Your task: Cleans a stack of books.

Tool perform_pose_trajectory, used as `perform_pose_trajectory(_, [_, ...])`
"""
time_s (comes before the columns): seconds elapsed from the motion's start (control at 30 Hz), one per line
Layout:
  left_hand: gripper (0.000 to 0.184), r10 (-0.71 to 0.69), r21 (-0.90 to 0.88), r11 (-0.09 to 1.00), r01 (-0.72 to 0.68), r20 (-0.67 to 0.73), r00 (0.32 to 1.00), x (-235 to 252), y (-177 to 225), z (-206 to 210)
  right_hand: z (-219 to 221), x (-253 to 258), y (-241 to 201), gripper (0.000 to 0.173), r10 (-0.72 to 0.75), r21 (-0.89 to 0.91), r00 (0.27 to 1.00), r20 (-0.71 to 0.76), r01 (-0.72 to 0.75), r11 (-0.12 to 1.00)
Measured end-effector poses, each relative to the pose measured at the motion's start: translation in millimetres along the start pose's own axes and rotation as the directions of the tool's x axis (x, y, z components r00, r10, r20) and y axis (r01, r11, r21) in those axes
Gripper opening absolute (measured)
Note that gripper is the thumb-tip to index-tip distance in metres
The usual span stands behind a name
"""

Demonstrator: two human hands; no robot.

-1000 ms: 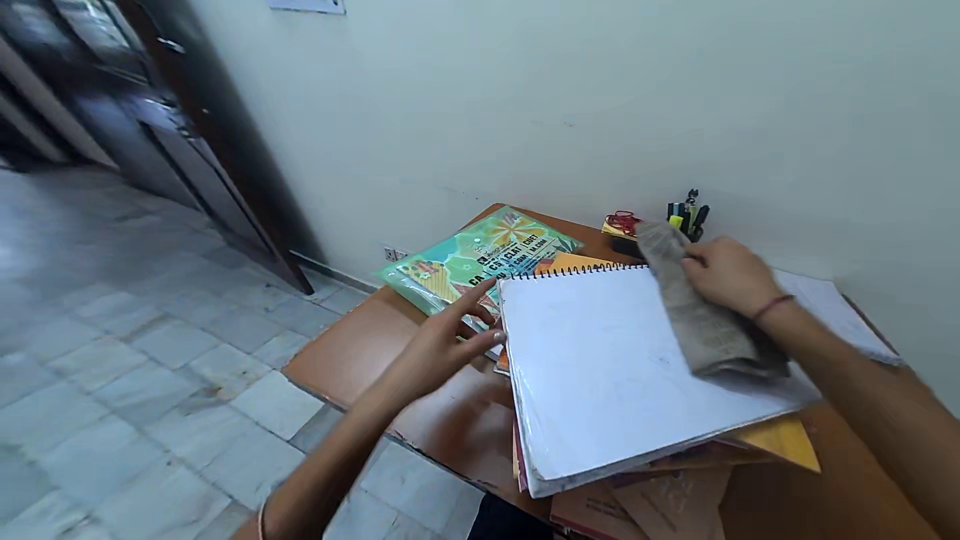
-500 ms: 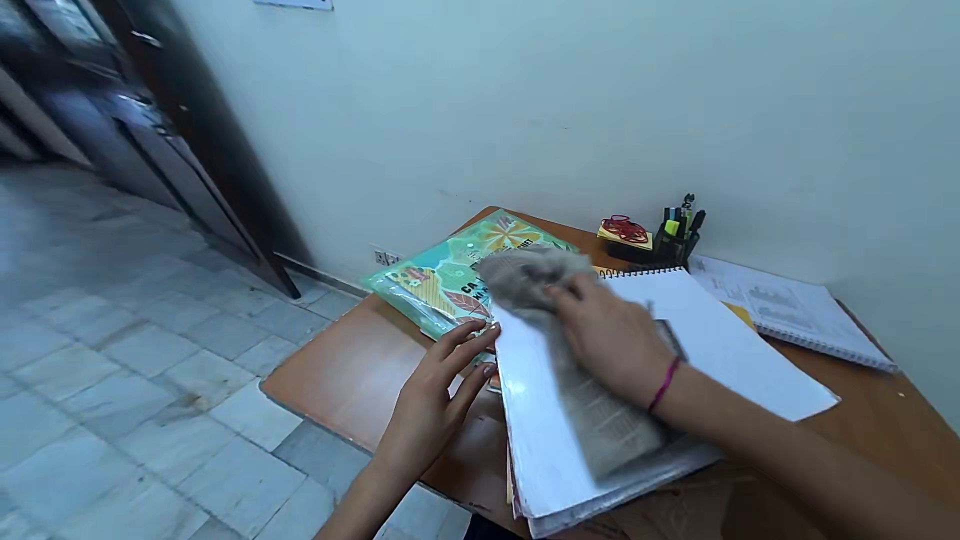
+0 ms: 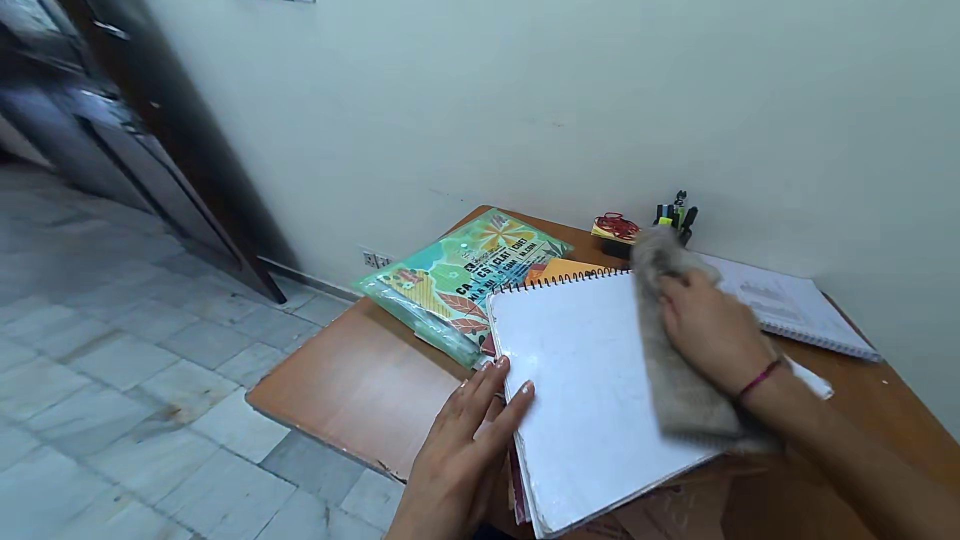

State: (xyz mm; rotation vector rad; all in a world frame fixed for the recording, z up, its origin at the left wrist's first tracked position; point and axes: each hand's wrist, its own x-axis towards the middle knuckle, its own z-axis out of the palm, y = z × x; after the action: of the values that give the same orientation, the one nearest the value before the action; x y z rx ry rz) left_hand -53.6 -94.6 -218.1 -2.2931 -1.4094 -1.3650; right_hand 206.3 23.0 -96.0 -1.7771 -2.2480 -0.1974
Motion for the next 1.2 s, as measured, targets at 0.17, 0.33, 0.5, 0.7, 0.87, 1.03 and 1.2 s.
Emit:
perform_pose_trajectory(0.17, [0.035, -0.063, -0.039, 0.997, 0.063, 0.01, 0.998, -4, 6, 0, 16, -70, -86, 0.03, -0.486, -0.018, 0.774, -0.405, 0.525, 0.851])
perform_pose_trajectory(0.33, [0.035, -0.059, -0.047, 0.997, 0.06, 0.008, 0.998, -6, 3, 0, 22, -76, -73, 0.033, -0.464, -0.037, 0.762, -0.452, 0.504, 0.863])
perform_pose_trajectory(0.5, [0.035, -0.033, -0.059, 0.998, 0.031, -0.026, 0.999, -4, -3, 4, 9, -63, 31, 0.033, -0.181, -0.023, 0.941, -0.286, 0.182, 0.983])
perform_pose_trajectory(0.7, [0.031, 0.017, -0.002, 1.0, -0.018, -0.112, 0.994, 4, -5, 8, 20, -112, 170, 0.028, 0.264, -0.046, 0.959, -0.099, -0.27, 0.962])
perform_pose_trajectory(0.87, [0.034, 0.287, 0.024, 0.958, -0.286, -0.043, 0.957, 37, -11, 7, 22, -162, 192, 0.042, 0.428, -0.071, 0.876, 0.224, -0.423, 0.903])
perform_pose_trajectory(1.03, [0.029, 0.572, -0.098, 0.812, -0.575, -0.06, 0.818, 101, -16, 2, 13, -164, 176, 0.06, 0.303, 0.14, 0.952, 0.044, -0.306, 0.942])
perform_pose_trajectory(1.2, [0.022, 0.275, -0.319, 0.867, -0.383, -0.336, 0.901, 173, 6, -10, 30, -139, 183, 0.074, 0.22, 0.531, 0.966, -0.139, -0.115, 0.839])
